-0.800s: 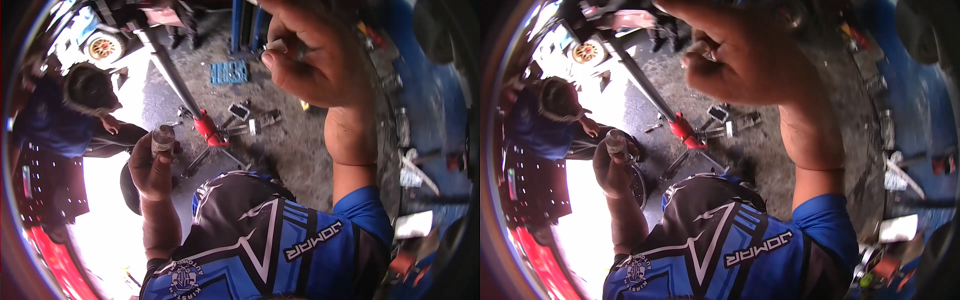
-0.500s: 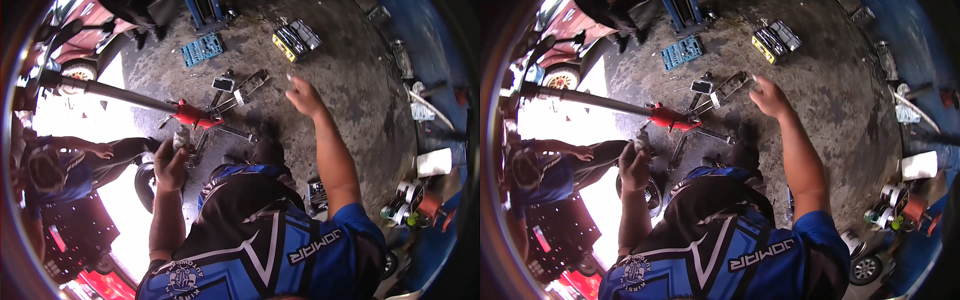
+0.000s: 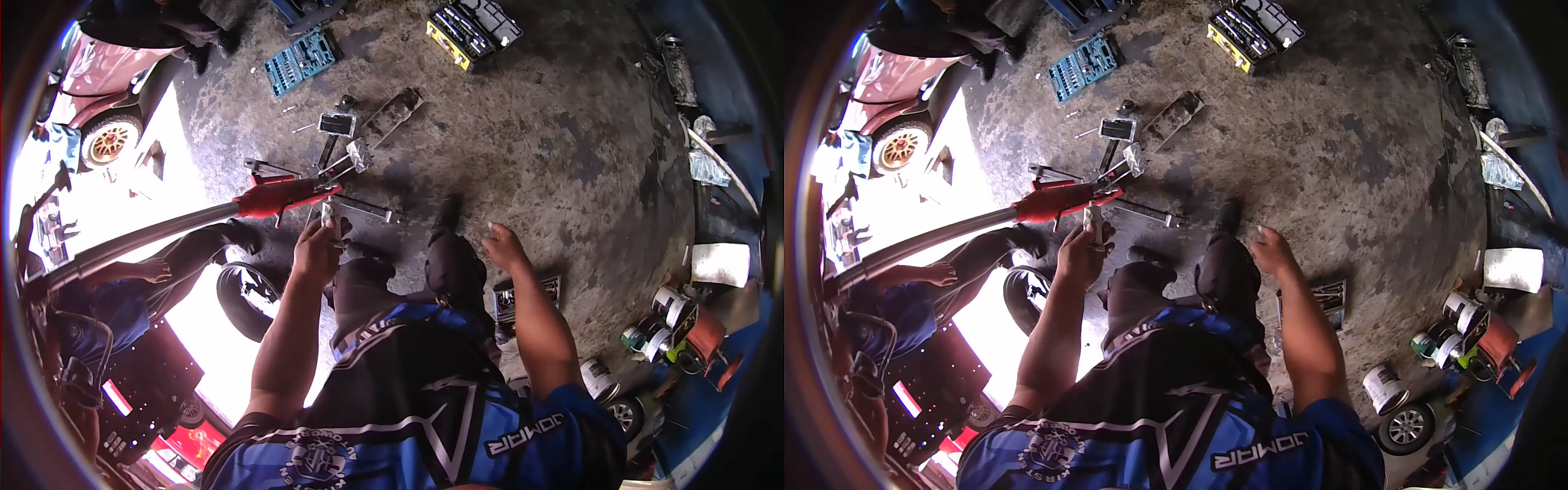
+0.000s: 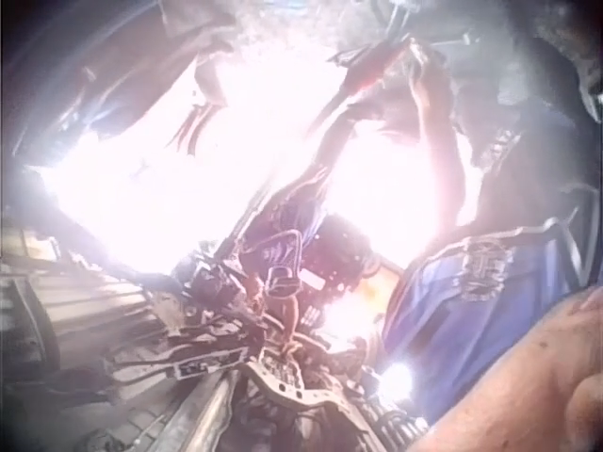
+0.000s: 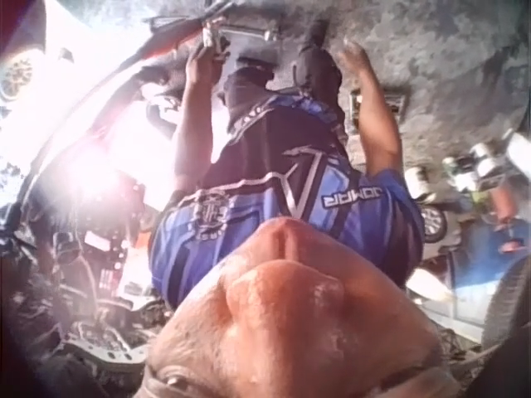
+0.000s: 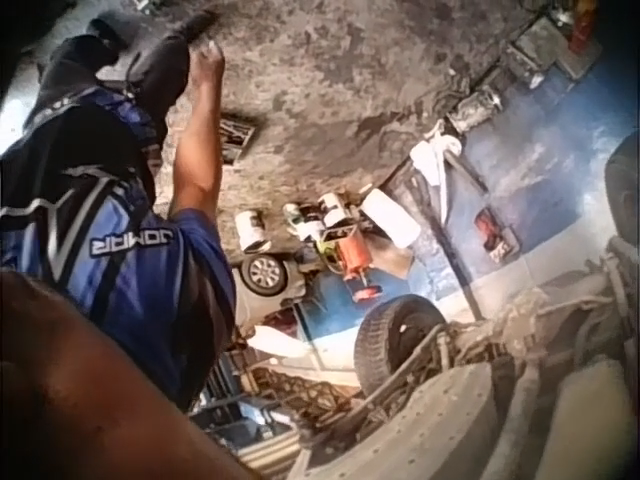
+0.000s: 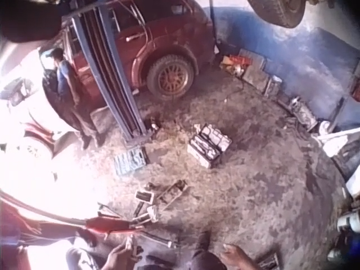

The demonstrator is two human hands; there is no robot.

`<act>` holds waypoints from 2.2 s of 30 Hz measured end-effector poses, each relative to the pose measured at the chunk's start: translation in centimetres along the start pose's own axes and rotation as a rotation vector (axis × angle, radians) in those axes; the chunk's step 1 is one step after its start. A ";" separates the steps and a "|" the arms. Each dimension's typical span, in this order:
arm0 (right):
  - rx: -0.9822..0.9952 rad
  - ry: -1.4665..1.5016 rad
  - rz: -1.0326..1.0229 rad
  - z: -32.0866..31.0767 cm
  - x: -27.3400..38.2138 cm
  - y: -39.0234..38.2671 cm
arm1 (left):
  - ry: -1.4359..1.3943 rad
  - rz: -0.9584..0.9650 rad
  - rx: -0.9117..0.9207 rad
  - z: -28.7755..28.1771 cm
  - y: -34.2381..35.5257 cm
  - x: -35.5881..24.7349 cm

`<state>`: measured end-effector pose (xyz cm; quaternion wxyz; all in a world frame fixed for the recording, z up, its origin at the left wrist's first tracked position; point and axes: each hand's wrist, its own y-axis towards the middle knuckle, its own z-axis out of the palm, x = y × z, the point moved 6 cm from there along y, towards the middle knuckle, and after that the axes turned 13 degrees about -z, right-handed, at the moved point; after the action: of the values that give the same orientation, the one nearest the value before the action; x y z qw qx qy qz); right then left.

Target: Installing an oil pan onto a vehicle engine and applying sealant.

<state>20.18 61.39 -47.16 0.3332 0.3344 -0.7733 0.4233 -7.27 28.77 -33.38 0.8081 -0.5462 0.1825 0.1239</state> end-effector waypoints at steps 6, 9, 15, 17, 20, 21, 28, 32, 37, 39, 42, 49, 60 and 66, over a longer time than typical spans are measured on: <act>0.150 0.020 0.273 -6.8 -6.9 -2.4 | -0.157 0.003 -0.132 2.2 5.9 0.2; 0.154 -0.057 0.322 -9.4 -9.0 -1.8 | -0.241 0.024 -0.143 3.4 9.0 -0.9; 0.176 -0.138 0.389 -10.0 -8.1 3.3 | -0.321 0.108 -0.225 1.1 18.4 -5.2; 0.248 -0.096 0.413 -8.3 -6.9 6.3 | -0.350 0.113 -0.202 -1.9 22.6 -6.7; 0.222 -0.115 0.392 -7.7 -7.0 9.5 | -0.273 0.027 -0.277 -4.7 30.0 -7.5; 0.215 -0.134 0.407 -8.5 -7.5 10.1 | -0.244 -0.013 -0.312 -3.9 32.8 -7.0; 0.289 -0.060 0.432 -2.2 -5.0 21.1 | 0.001 -0.123 -0.565 -15.8 48.3 -7.3; 0.266 -0.058 0.515 -3.0 -4.4 23.2 | 0.090 -0.273 -0.521 -13.1 56.1 -3.7; 0.297 0.060 0.526 1.5 -3.5 25.9 | 0.020 -0.172 -0.572 -21.6 62.6 -3.7; 0.319 0.035 0.595 1.5 -3.6 26.2 | -0.008 -0.139 -0.593 -23.5 64.6 -2.7; 0.321 -0.073 0.646 -0.4 -4.2 26.0 | -0.075 -0.157 -0.553 -22.1 67.9 0.5; 0.386 -0.055 0.665 1.1 -4.6 29.2 | -0.212 -0.081 -0.536 -27.1 71.8 -0.3; 0.359 -0.011 0.662 1.7 -2.8 31.7 | -0.380 0.050 -0.411 -23.6 70.0 -3.1; 0.412 0.003 0.495 2.5 1.0 32.7 | -0.153 0.050 -0.465 -23.5 65.5 -6.5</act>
<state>-7.11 72.67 -61.51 0.1466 0.1960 -0.7286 0.6398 -43.06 31.39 -93.38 0.6689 -0.7017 0.1009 0.2236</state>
